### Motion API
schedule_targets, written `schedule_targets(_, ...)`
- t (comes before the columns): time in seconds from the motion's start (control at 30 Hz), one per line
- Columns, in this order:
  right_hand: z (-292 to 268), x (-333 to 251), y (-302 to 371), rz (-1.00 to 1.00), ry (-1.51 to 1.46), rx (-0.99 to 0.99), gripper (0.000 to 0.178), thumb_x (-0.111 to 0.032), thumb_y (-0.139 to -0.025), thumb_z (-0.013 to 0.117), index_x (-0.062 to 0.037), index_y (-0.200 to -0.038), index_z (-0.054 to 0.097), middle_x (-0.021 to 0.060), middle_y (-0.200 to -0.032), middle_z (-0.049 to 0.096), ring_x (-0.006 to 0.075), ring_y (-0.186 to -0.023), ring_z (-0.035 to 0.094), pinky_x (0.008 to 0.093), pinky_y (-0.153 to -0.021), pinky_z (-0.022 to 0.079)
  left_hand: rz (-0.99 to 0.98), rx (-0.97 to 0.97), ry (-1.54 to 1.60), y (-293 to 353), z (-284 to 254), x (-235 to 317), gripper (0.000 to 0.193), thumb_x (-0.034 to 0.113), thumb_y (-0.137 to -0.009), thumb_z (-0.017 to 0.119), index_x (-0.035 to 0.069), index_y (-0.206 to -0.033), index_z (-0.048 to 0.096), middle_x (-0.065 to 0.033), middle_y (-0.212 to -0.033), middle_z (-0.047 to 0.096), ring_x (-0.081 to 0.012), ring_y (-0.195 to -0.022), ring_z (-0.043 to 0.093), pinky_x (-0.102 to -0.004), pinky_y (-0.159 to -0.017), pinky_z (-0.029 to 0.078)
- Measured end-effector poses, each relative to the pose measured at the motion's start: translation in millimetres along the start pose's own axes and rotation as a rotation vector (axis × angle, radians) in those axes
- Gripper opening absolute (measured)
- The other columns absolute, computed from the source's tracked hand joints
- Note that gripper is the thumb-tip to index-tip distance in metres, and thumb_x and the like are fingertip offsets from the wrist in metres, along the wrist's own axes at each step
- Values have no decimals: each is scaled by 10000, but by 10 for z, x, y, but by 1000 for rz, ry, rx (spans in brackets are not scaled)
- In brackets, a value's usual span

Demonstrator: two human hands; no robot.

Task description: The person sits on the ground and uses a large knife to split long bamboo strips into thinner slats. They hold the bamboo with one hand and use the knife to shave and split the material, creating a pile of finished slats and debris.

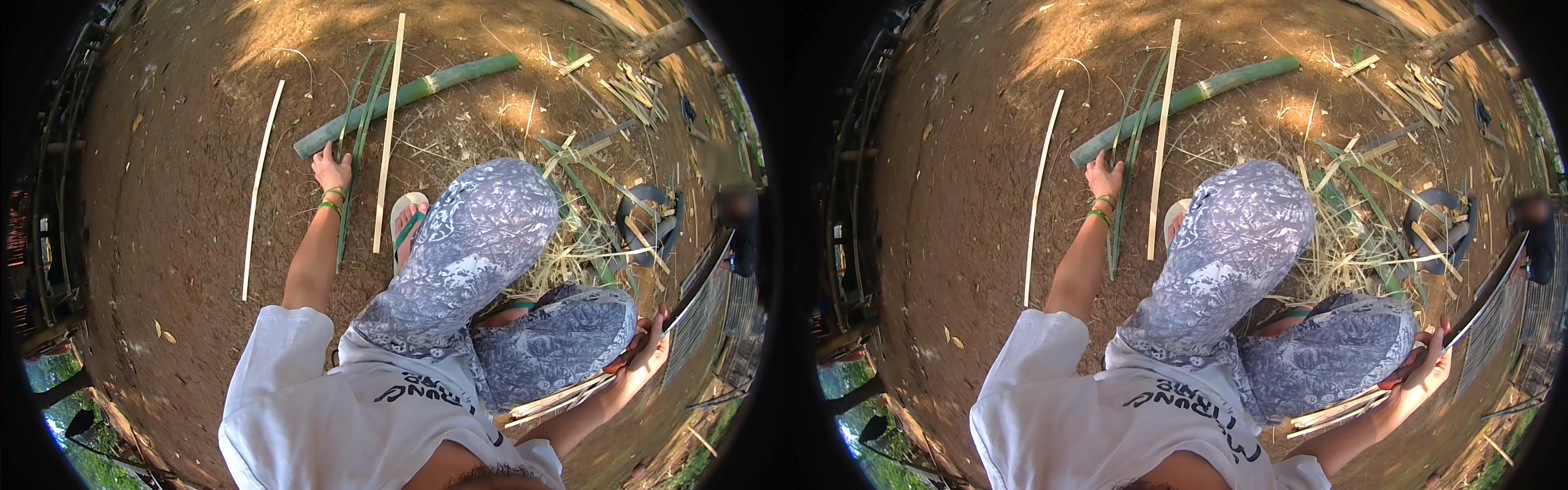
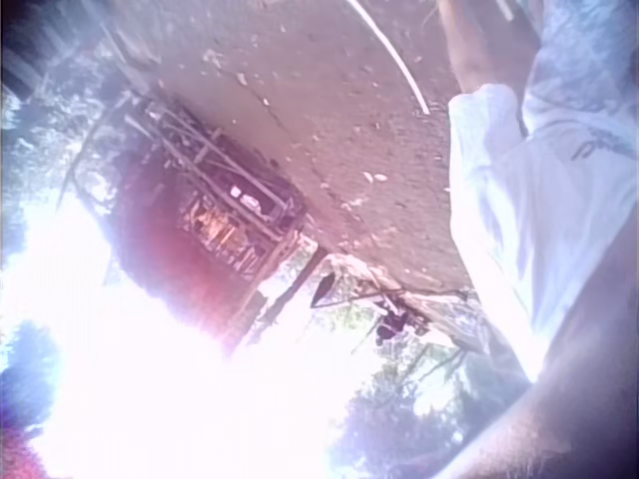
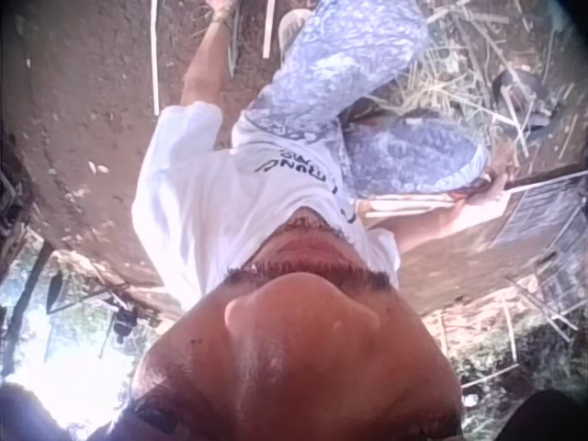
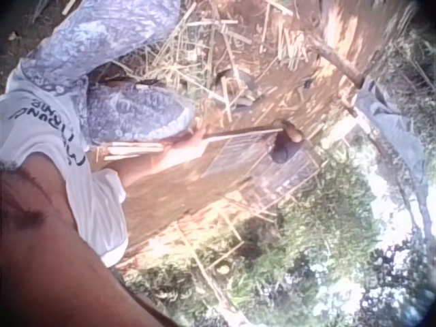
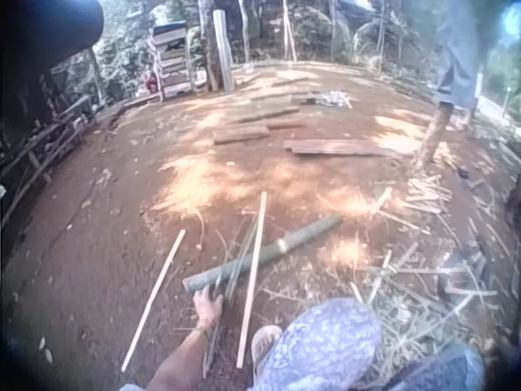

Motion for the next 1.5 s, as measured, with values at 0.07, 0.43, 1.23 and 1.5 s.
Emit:
schedule_targets(0.07,-6,11,24,-16,1,20,367,-263,-976,647,-41,-1269,649,-6,-726,607,0,-423,398,179,-330,231,219,118,20,173,-66,271,383,199,-825,736,75,-1177,652,-134,-969,636,-339,-945,605,-435,-877,497)
schedule_targets(0.43,-198,-140,230,-78,-101,34,353,-258,-997,630,-37,-1272,644,-18,-682,581,-5,-454,411,170,-396,265,32,-265,311,1092,449,471,242,174,-895,663,-1,-1062,652,-198,-877,672,-357,-823,663,-458,-738,515)
schedule_targets(1.23,364,-15,669,-125,-274,-285,334,-173,-987,625,3,-1271,608,-26,-589,519,39,-406,427,205,-365,313,464,-972,976,2001,-2866,3811,242,99,-1036,526,-8,-1251,552,-39,-819,647,-53,-568,558,-208,-481,438)
schedule_targets(1.5,195,4,550,-45,-660,-133,457,-362,-1030,560,32,-1260,587,5,-645,548,49,-433,454,200,-379,366,551,-1176,797,2506,-2587,3614,202,148,-1020,558,0,-1072,686,-37,-681,630,-71,-606,579,-269,-549,467)
Point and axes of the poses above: each hand's wrist, its own y-axis away from the middle knuckle, its own z-axis out of the palm, x = y × z, the point moved 4 cm from there along -y, towards the middle knuckle
